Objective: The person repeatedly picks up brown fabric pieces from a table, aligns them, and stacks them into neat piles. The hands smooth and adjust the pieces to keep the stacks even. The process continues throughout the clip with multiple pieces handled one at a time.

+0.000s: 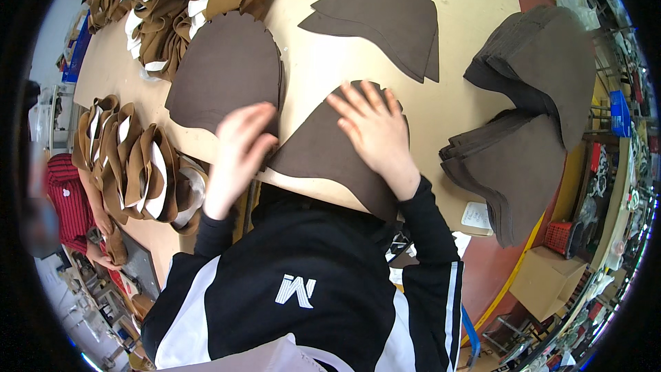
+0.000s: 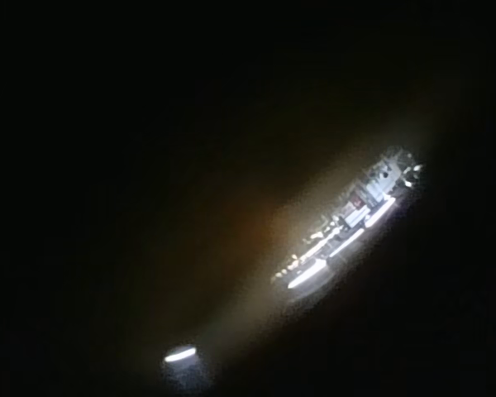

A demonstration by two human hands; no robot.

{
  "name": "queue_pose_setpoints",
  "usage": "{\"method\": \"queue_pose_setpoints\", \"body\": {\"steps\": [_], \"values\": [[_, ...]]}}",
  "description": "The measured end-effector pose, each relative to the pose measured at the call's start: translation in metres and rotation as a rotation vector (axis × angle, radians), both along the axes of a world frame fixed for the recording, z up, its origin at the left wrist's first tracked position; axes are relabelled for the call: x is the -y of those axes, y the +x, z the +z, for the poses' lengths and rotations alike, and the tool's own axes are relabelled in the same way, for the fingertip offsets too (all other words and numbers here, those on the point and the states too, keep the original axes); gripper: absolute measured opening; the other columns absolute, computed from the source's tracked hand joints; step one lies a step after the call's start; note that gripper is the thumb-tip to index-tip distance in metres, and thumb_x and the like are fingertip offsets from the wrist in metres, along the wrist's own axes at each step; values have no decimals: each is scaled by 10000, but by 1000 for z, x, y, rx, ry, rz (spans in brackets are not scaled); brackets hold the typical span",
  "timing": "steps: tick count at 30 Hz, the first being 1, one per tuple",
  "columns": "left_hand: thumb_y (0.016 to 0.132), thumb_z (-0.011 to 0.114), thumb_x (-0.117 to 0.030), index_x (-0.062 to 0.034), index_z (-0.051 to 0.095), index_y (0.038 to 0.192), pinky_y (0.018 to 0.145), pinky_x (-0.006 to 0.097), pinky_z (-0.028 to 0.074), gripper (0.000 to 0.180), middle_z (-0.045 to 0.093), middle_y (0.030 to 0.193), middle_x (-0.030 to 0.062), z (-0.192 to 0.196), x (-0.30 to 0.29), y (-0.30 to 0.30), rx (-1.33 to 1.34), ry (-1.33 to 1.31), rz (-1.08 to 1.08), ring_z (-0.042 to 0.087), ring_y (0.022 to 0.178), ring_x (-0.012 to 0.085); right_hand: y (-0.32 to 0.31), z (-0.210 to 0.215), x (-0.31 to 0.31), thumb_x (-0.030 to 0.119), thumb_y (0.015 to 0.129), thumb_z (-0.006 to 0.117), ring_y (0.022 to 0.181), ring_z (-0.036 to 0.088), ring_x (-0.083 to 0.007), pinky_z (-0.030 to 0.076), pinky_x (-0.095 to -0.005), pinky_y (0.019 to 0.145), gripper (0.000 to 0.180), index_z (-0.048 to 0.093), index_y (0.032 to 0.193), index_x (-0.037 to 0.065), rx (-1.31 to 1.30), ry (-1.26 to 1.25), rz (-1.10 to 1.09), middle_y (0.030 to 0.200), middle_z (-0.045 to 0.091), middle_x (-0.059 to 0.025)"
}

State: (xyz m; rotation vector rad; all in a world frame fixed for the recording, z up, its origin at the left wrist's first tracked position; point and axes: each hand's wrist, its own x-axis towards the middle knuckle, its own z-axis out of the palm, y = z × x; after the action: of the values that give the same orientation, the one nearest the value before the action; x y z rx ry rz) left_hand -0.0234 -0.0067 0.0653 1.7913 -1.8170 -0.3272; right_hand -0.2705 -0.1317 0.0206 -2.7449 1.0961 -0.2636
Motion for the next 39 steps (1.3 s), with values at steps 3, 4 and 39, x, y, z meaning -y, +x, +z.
{"method": "queue_pose_setpoints", "body": {"steps": [3,4,39], "values": [[899,724,-277,-83,543,1442,1200,564,257,603,436,1560,174,-30,-2,-45,25,172,-134,360,1478,357,-13,-16,26,405,1057,448,1508,306,-287,188,-587,1221,460,463,1513,347,-53,-55,-180,1618,381,9],[904,719,-270,-115,554,1438,1202,575,244,581,397,1582,175,-35,-4,-55,131,162,-127,332,1491,362,-16,-19,35,405,1063,437,1514,291,-300,181,-594,1220,462,451,1521,345,-52,-66,-236,1625,370,2],[866,742,-101,-25,742,999,663,328,538,153,719,874,130,-16,23,-34,-216,-134,161,694,715,279,-22,0,33,226,1072,477,1483,333,-370,200,-522,1220,413,523,1464,104,510,48,-222,1569,430,-143]]}}
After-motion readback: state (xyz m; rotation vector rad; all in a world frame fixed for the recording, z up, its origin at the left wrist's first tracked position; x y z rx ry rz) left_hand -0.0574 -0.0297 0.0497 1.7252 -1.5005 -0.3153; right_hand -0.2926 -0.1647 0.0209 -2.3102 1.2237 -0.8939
